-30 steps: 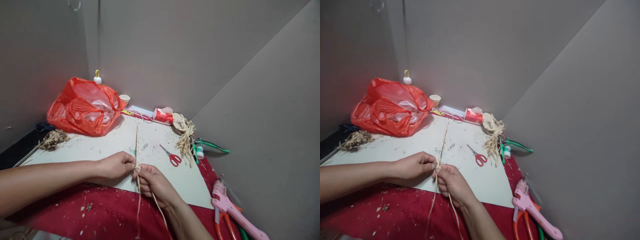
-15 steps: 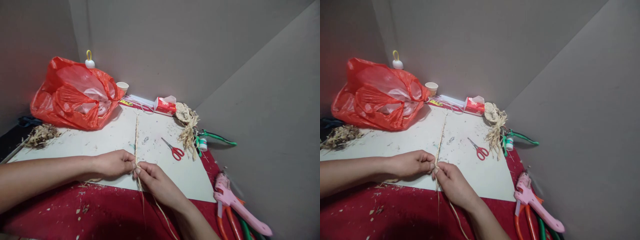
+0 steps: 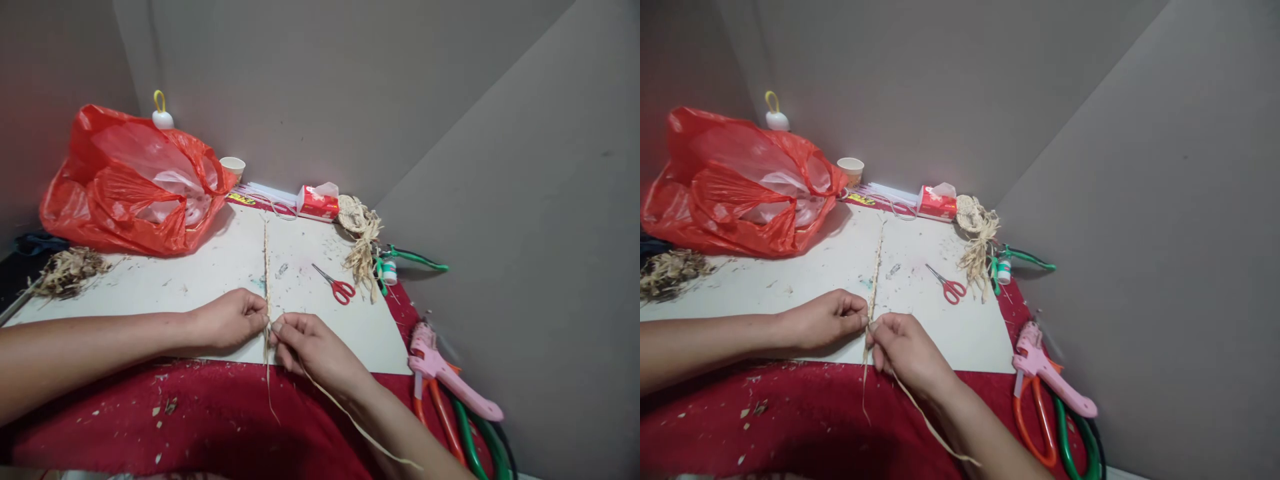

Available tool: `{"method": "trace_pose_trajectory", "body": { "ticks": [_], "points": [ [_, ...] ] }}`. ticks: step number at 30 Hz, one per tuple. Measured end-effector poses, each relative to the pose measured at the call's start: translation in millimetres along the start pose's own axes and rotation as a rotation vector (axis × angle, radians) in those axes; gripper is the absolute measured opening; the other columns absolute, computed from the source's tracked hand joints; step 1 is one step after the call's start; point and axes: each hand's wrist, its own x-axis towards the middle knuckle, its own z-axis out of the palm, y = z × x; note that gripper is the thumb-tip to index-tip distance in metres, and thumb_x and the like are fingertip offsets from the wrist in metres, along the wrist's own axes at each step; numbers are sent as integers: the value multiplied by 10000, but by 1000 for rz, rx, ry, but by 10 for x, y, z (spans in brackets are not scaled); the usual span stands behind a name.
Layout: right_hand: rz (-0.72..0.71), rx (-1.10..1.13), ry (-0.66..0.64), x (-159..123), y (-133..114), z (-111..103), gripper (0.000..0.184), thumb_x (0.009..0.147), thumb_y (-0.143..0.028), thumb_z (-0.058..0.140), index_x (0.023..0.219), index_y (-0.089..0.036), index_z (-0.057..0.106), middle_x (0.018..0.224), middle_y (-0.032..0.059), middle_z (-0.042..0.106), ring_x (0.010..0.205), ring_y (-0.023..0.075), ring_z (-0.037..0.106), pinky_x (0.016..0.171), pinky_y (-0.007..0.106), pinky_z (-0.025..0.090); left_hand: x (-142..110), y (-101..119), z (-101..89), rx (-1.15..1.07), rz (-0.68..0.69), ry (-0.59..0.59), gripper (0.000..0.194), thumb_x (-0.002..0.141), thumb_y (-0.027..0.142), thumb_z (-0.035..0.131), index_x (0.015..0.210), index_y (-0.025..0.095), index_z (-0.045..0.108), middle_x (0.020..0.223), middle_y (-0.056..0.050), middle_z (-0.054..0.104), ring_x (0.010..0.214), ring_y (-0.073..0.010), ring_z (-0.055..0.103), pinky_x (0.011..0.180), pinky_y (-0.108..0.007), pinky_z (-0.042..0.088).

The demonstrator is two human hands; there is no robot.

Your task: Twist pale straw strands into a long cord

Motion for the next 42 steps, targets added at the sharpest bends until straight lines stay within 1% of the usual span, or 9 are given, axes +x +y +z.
{"method": "trace_pose_trajectory", "body": {
  "ticks": [6, 12, 16, 22, 25, 29, 32, 37, 42],
  "points": [
    [34, 216, 178, -26, 86, 294, 248, 758, -389, 491, 718, -153, 557, 433, -14, 576, 271, 58, 296, 316, 190, 165, 7, 3, 91, -135, -43, 15, 267, 791, 331, 462, 593, 162, 521, 525, 29, 533, 488, -86, 407, 521, -211, 294],
    [-185, -375, 387, -47, 202, 376, 286, 830, -274, 424, 599, -168, 554, 511, 36, 612, 422, 112, 485, 463, 220, 314, 22, 31, 139, -337, -48, 55, 265, 728, 375, 548, 587, 151, 524, 481, 44, 453, 466, -74, 354, 500, -217, 254],
    [-323, -864, 510, -102, 229, 351, 279, 875, -257, 412, 731, -171, 634, 629, 83, 653, 535, 156, 541, 527, 260, 263, 6, 87, 168, -414, -50, 105, 284, 702, 393, 579, 582, 138, 541, 492, 44, 449, 489, -73, 355, 527, -219, 275],
    [-360, -1138, 577, -118, 284, 325, 223, 890, -235, 430, 944, -165, 634, 620, 99, 649, 469, 175, 530, 513, 296, 197, 19, 60, 236, -529, -94, 104, 272, 667, 379, 630, 592, 127, 561, 501, 37, 502, 468, -61, 343, 506, -216, 254],
    [-402, -1223, 510, -179, 307, 372, 203, 877, -165, 428, 887, -135, 629, 647, 120, 652, 485, 172, 542, 508, 300, 200, 35, 40, 252, -539, -75, 116, 249, 626, 336, 661, 554, 124, 553, 491, 36, 505, 492, -68, 387, 530, -217, 283],
    [-430, -1260, 139, -486, 224, 397, 209, 863, -202, 464, 726, -153, 614, 679, 102, 657, 534, 168, 544, 503, 289, 231, 19, 63, 229, -506, -162, 107, 243, 645, 355, 642, 608, 125, 575, 451, 60, 466, 396, -43, 269, 436, -221, 168],
    [-387, -993, -36, -765, 52, 208, 247, 864, -327, 510, 687, -186, 609, 642, 27, 628, 559, 134, 525, 519, 239, 308, 4, 79, 210, -499, -166, 76, 254, 657, 378, 632, 638, 131, 580, 431, 74, 421, 369, -42, 218, 411, -236, 108],
    [-385, -558, 638, -874, -327, -592, 330, 832, -434, 509, 675, -162, 609, 558, 19, 551, 463, 119, 446, 461, 236, 341, 39, 72, 255, -496, -145, 90, 252, 669, 381, 601, 618, 137, 562, 409, 80, 386, 371, -45, 208, 420, -235, 110],
    [-401, -504, 940, -577, -620, -1454, 310, 729, -440, 587, 644, -143, 605, 473, -9, 512, 407, 98, 405, 406, 215, 301, 91, 38, 306, -477, -48, 136, 335, 641, 457, 615, 564, 145, 522, 443, 80, 389, 416, -48, 224, 458, -229, 142]
  ]
}}
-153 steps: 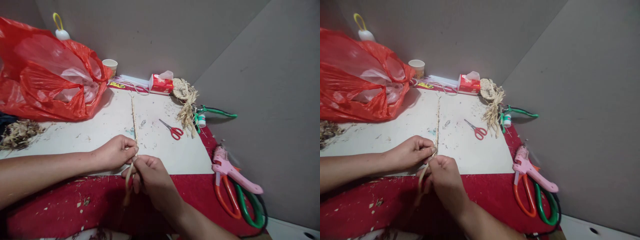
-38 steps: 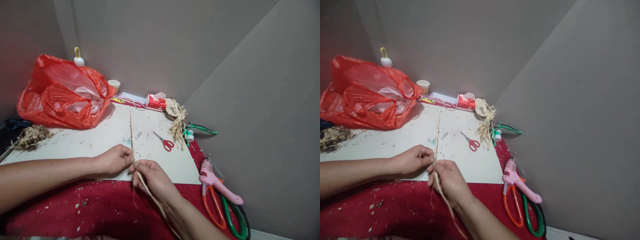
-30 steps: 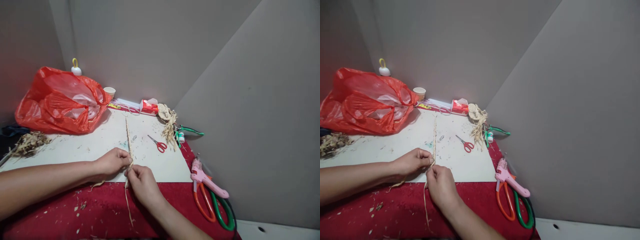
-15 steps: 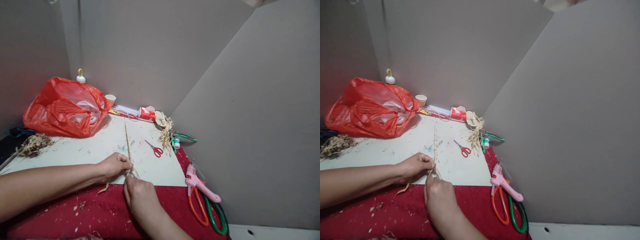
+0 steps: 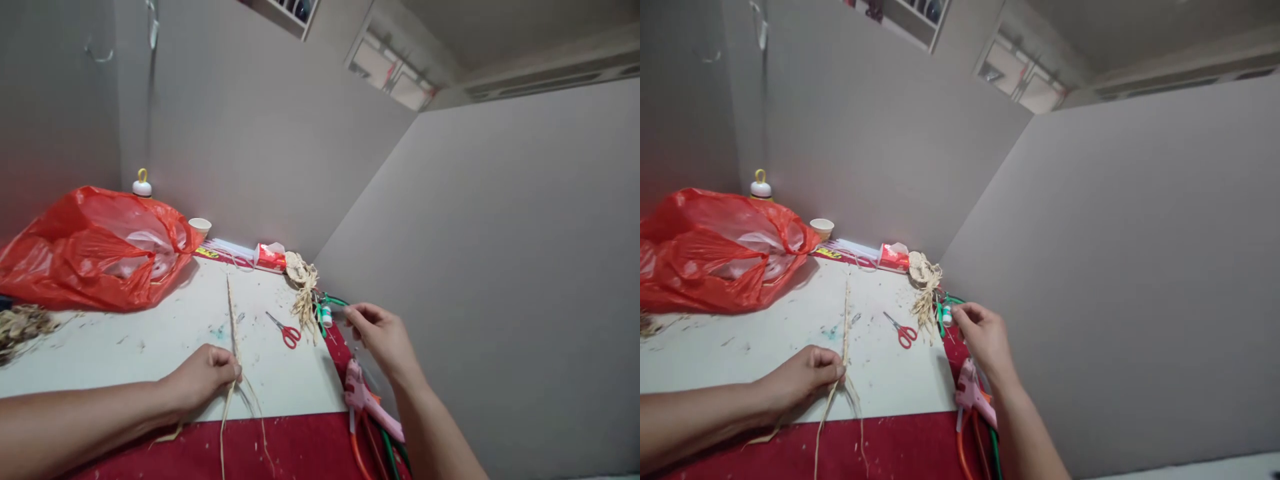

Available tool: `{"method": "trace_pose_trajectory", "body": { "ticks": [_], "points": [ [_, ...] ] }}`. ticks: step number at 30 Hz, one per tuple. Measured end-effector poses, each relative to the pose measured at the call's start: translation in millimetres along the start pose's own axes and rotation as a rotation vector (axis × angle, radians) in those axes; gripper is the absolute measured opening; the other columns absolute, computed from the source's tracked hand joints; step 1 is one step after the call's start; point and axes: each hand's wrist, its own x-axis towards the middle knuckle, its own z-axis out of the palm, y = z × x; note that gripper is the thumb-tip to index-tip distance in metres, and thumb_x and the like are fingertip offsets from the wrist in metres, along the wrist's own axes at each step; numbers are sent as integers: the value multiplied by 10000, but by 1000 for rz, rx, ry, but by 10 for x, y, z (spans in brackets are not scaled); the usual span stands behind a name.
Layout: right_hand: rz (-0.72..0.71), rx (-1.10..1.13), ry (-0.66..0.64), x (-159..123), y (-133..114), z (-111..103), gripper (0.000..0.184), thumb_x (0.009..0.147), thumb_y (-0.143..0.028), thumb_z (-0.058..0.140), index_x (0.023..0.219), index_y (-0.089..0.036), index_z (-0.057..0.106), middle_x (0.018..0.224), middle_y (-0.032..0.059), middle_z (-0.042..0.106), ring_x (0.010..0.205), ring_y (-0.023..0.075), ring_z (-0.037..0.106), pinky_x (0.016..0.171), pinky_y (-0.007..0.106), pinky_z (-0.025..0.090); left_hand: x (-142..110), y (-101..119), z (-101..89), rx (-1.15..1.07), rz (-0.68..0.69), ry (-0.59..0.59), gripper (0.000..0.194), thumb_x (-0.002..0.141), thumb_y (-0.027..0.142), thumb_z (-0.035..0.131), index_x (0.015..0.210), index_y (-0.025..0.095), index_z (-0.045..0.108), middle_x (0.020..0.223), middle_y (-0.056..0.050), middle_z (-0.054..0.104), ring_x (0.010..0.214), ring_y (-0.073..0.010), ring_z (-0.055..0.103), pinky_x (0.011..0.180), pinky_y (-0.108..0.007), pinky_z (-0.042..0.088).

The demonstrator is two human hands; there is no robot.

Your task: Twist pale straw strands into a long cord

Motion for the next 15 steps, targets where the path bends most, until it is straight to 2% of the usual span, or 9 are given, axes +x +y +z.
{"method": "trace_pose_trajectory", "body": {
  "ticks": [4, 6, 8, 9, 11, 15],
  "points": [
    [30, -80, 22, 576, 234, 148, 166, 690, -303, 602, 680, -139, 626, 545, -9, 585, 432, 104, 481, 446, 218, 368, 33, -59, -16, 27, 36, 8, 354, 647, 481, 611, 557, 155, 503, 458, 73, 390, 449, -65, 254, 480, -227, 179],
    [78, -138, 8, 840, 337, 287, 133, 725, -256, 612, 680, -132, 627, 548, -11, 585, 452, 107, 510, 462, 218, 392, 53, -90, -26, 62, 44, -1, 338, 674, 461, 600, 566, 153, 509, 453, 75, 368, 458, -69, 254, 483, -225, 185],
    [146, -195, -11, 1098, 430, 425, 153, 814, -262, 596, 785, -116, 631, 702, 18, 629, 570, 115, 569, 541, 235, 459, 75, -114, -32, 80, 58, 7, 342, 693, 461, 590, 567, 156, 499, 456, 76, 352, 463, -69, 245, 480, -222, 181],
    [181, -215, -25, 1221, 474, 486, 177, 865, -285, 564, 905, -122, 618, 843, 32, 636, 671, 121, 594, 607, 264, 496, 86, -125, -34, 88, 59, 9, 347, 697, 468, 588, 574, 156, 498, 463, 76, 350, 465, -68, 241, 478, -220, 178],
    [247, -240, -44, 1445, 557, 588, 239, 893, -298, 534, 1063, -138, 584, 1043, 70, 605, 837, 160, 605, 713, 328, 519, 114, -150, -37, 96, 59, 10, 373, 691, 495, 592, 573, 158, 488, 471, 76, 345, 466, -66, 234, 473, -220, 168],
    [330, -254, -54, 1757, 707, 713, 282, 896, -299, 529, 1136, -153, 559, 1151, 96, 564, 950, 196, 585, 802, 378, 502, 194, -242, -44, 49, 32, -3, 445, 637, 581, 609, 565, 167, 462, 466, 75, 338, 464, -67, 240, 471, -223, 153]
  ]
}}
